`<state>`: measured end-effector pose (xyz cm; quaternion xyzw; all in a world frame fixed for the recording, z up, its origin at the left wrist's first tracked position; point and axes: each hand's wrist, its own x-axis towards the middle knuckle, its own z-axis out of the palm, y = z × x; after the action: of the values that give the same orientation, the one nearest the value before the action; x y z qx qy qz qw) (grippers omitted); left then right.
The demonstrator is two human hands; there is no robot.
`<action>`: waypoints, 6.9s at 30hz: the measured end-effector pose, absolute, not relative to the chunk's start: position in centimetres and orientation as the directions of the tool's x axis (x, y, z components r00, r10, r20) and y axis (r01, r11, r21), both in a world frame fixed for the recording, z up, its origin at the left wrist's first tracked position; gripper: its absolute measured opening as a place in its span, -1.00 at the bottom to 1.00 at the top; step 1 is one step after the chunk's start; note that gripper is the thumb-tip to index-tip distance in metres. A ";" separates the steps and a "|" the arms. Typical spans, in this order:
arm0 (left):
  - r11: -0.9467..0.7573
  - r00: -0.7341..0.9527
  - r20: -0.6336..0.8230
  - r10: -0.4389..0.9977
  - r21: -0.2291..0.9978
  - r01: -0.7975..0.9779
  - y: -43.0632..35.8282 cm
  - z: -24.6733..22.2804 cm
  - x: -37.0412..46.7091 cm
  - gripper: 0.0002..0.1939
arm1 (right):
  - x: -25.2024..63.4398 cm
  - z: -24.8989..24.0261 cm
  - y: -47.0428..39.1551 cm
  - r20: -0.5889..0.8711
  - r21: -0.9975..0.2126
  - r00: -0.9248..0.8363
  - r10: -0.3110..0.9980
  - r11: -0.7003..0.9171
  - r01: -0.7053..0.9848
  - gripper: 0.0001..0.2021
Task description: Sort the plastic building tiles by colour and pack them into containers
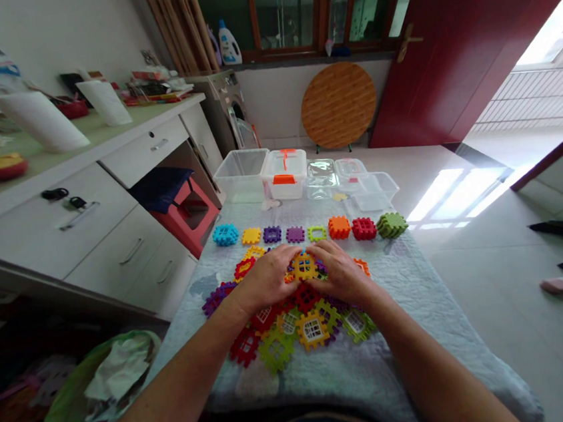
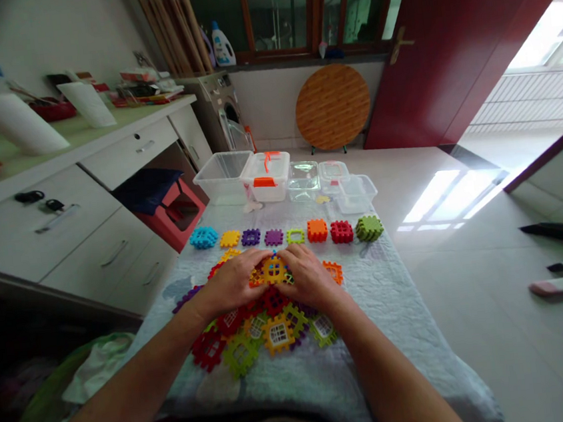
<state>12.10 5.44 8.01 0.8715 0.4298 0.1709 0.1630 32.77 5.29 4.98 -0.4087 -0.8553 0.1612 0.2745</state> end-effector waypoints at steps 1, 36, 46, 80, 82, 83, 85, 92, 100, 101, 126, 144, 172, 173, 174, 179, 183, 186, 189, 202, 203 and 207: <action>-0.584 0.581 0.143 0.801 0.403 0.705 5.4 8.2 12.3 -0.46 | 32.7 5.0 5.3 0.337 -0.501 -0.518 0.786 0.616 0.608 -0.55; -0.336 0.283 -0.312 0.907 -0.128 0.933 19.3 7.6 3.2 -0.27 | 42.8 0.6 5.6 0.355 -0.691 0.167 0.920 0.138 0.709 -0.71; -0.399 0.321 -0.353 0.879 -0.176 0.900 18.9 7.3 4.0 -0.48 | 42.8 0.9 5.6 0.356 -0.683 0.159 0.921 0.140 0.717 -0.73; -0.276 0.415 -0.099 0.905 0.606 0.746 8.0 6.7 1.9 -0.67 | 43.0 0.1 5.9 0.338 -0.661 0.126 0.933 0.140 0.737 -0.72; -0.281 0.358 -0.014 0.933 0.592 0.755 7.5 6.9 2.4 -0.67 | 43.0 0.1 5.9 0.336 -0.662 0.124 0.934 0.140 0.736 -0.73; -0.291 0.338 0.033 0.941 0.587 0.755 7.2 7.0 2.8 -0.66 | 43.0 0.1 5.9 0.334 -0.661 0.123 0.935 0.139 0.737 -0.73; -0.330 0.321 0.122 0.939 0.579 0.746 6.2 7.4 4.1 -0.65 | 43.0 0.1 5.8 0.330 -0.659 0.119 0.936 0.139 0.739 -0.73; -0.510 0.520 0.136 0.843 0.509 0.694 2.4 7.5 9.5 -0.60 | 43.3 -0.1 5.9 0.332 -0.656 0.111 0.937 0.145 0.741 -0.72; -0.396 0.351 0.188 0.917 0.528 0.752 2.0 6.8 5.5 -0.61 | 42.0 0.9 4.9 0.362 -0.671 0.082 0.929 0.199 0.714 -0.78; -0.368 0.290 0.228 0.930 0.514 0.775 2.2 6.2 4.4 -0.61 | 41.2 1.5 4.6 0.377 -0.668 0.045 0.925 0.237 0.705 -0.80; -0.177 -0.203 0.469 0.859 0.646 0.742 1.4 1.5 3.1 -0.70 | 30.6 6.2 4.3 0.205 -0.582 -0.445 0.872 0.474 0.661 -0.63; -0.226 -0.109 0.505 0.856 0.557 0.799 0.7 2.1 3.5 -0.75 | 31.3 5.1 2.5 0.119 -0.645 -0.455 0.882 0.417 0.640 -0.48; -0.241 -0.067 0.493 0.868 0.535 0.810 0.8 1.9 3.5 -0.75 | 35.2 6.3 3.3 0.000 -0.544 -0.552 0.834 0.463 0.700 -0.42; -0.239 -0.067 0.490 0.869 0.536 0.810 0.8 1.9 3.5 -0.75 | 35.0 6.4 3.4 -0.007 -0.540 -0.552 0.834 0.462 0.704 -0.43; -0.238 -0.067 0.487 0.871 0.536 0.810 0.8 1.9 3.5 -0.75 | 34.8 6.5 3.5 -0.014 -0.533 -0.549 0.836 0.458 0.712 -0.44; -0.238 -0.069 0.489 0.870 0.537 0.809 0.9 1.8 3.5 -0.76 | 34.4 6.8 3.9 -0.029 -0.527 -0.572 0.820 0.474 0.706 -0.55; -0.239 -0.067 0.480 0.875 0.547 0.802 0.9 1.8 3.4 -0.76 | 34.7 6.7 4.4 -0.006 -0.535 -0.638 0.770 0.536 0.653 -0.58; -0.230 -0.074 0.471 0.879 0.554 0.800 0.9 1.8 3.4 -0.76 | 34.8 6.6 4.7 -0.005 -0.513 -0.667 0.745 0.571 0.641 -0.55; -0.225 -0.079 0.469 0.879 0.556 0.800 0.9 1.8 3.4 -0.76 | 34.7 6.6 4.9 -0.026 -0.484 -0.673 0.739 0.579 0.656 -0.56; -0.242 -0.066 0.487 0.871 0.543 0.804 0.9 1.8 3.4 -0.78 | 33.2 7.1 5.7 -0.108 -0.394 -0.690 0.716 0.607 0.691 -0.72; -0.243 -0.065 0.489 0.870 0.540 0.806 0.9 1.8 3.3 -0.77 | 33.2 7.1 5.7 -0.102 -0.390 -0.685 0.721 0.605 0.694 -0.71; -0.250 -0.060 0.497 0.866 0.533 0.808 0.9 1.8 3.3 -0.76 | 34.5 8.2 6.0 -0.010 -0.415 -0.641 0.768 0.580 0.701 -0.67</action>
<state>3.35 0.88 1.81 0.6848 0.6112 0.3952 0.0366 34.50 6.03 8.20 -0.4152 -0.8846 0.1943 0.0855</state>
